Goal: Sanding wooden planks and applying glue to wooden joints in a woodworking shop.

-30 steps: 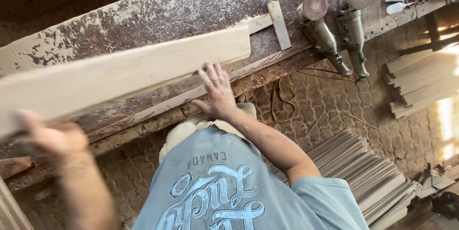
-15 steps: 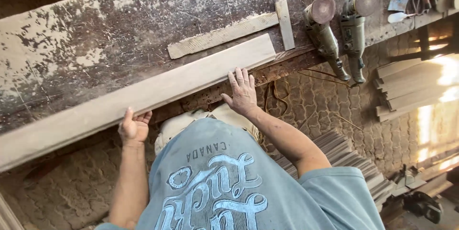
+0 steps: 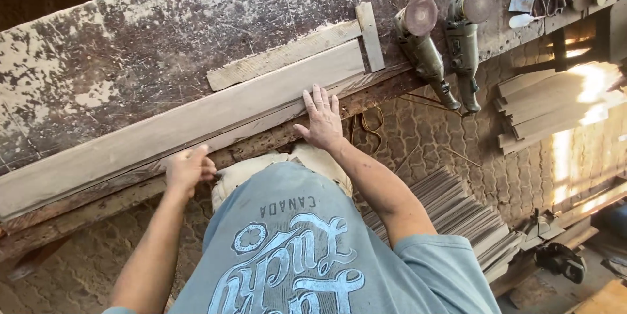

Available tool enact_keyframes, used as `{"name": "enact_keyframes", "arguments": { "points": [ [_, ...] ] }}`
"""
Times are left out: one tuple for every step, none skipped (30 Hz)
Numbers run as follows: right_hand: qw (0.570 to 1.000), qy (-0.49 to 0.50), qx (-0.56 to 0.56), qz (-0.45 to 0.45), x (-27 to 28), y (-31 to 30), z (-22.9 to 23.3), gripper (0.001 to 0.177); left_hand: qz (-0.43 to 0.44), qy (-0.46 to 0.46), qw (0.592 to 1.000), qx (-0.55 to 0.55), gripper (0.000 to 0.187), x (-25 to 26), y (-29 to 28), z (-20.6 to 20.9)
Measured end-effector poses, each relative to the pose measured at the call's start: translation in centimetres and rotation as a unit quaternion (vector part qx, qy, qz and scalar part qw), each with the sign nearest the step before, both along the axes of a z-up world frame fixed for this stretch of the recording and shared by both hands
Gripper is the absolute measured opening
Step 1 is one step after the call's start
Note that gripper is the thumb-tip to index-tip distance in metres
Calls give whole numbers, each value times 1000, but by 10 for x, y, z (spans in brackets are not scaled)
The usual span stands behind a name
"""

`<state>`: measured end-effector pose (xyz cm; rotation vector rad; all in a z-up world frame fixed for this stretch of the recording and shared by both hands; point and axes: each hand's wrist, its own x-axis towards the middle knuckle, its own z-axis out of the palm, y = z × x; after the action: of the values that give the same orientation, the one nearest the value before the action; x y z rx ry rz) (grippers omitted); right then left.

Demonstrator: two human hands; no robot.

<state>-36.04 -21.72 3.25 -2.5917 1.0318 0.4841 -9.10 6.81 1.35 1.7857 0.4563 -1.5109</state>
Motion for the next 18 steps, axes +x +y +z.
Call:
{"name": "enact_keyframes", "arguments": {
  "points": [
    [1000, -3, 2, -3, 0, -1, 1, 104, -190, -209, 957, 64, 48, -6, -2, -8],
    [1000, -3, 3, -10, -2, -4, 3, 100, -369, -398, 833, 113, 43, -13, -8, -17],
    [1000, 0, 3, -13, -3, -7, -1, 100, -372, -395, 833, 111, 43, 1, -22, -14],
    [1000, -19, -3, -10, -10, -12, -4, 92, -428, -523, 733, 79, 52, 9, -37, -14],
    [999, -39, -10, -5, -18, -18, -6, 85, -469, -636, 612, 43, 60, 16, -54, -14],
    [999, -32, -17, -6, -30, -26, 1, 85, -465, -635, 616, 35, 60, 16, -57, -12],
    [990, -110, 66, -53, -44, -35, 8, 77, -468, -574, 670, 50, 71, 15, -61, -11],
    [965, -191, 147, -101, -55, -43, 13, 69, -471, -510, 717, 65, 82, 19, -65, -9],
    [966, -190, 140, -103, -74, -58, 38, 69, -470, -512, 717, 57, 82, 18, -60, -24],
    [953, -221, 150, -146, -91, -75, 61, 61, -522, -515, 668, 128, 97, 19, -55, -38],
    [936, -251, 159, -189, -110, -92, 84, 53, -567, -514, 612, 198, 113, 18, -52, -53],
    [936, -251, 160, -186, -129, -116, 99, 53, -565, -514, 614, 200, 113, 16, -60, -50],
    [912, -304, 93, -259, -149, -142, 114, 39, -560, -500, 629, 200, 114, 13, -68, -47],
    [875, -355, 32, -328, -167, -166, 128, 26, -555, -485, 643, 208, 115, 12, -72, -37],
    [875, -357, 40, -325, -204, -202, 119, 26, -553, -485, 642, 216, 115, 3, -80, -38],
    [833, -390, 2, -393, -234, -236, 105, 23, -534, -437, 682, 244, 117, 7, -93, -36],
    [784, -418, -35, -458, -266, -270, 89, 22, -510, -387, 718, 271, 120, 11, -106, -34],
    [774, -411, -31, -481, -293, -310, 83, 22, -532, -386, 702, 275, 120, -4, -140, -23]
  ]
}}
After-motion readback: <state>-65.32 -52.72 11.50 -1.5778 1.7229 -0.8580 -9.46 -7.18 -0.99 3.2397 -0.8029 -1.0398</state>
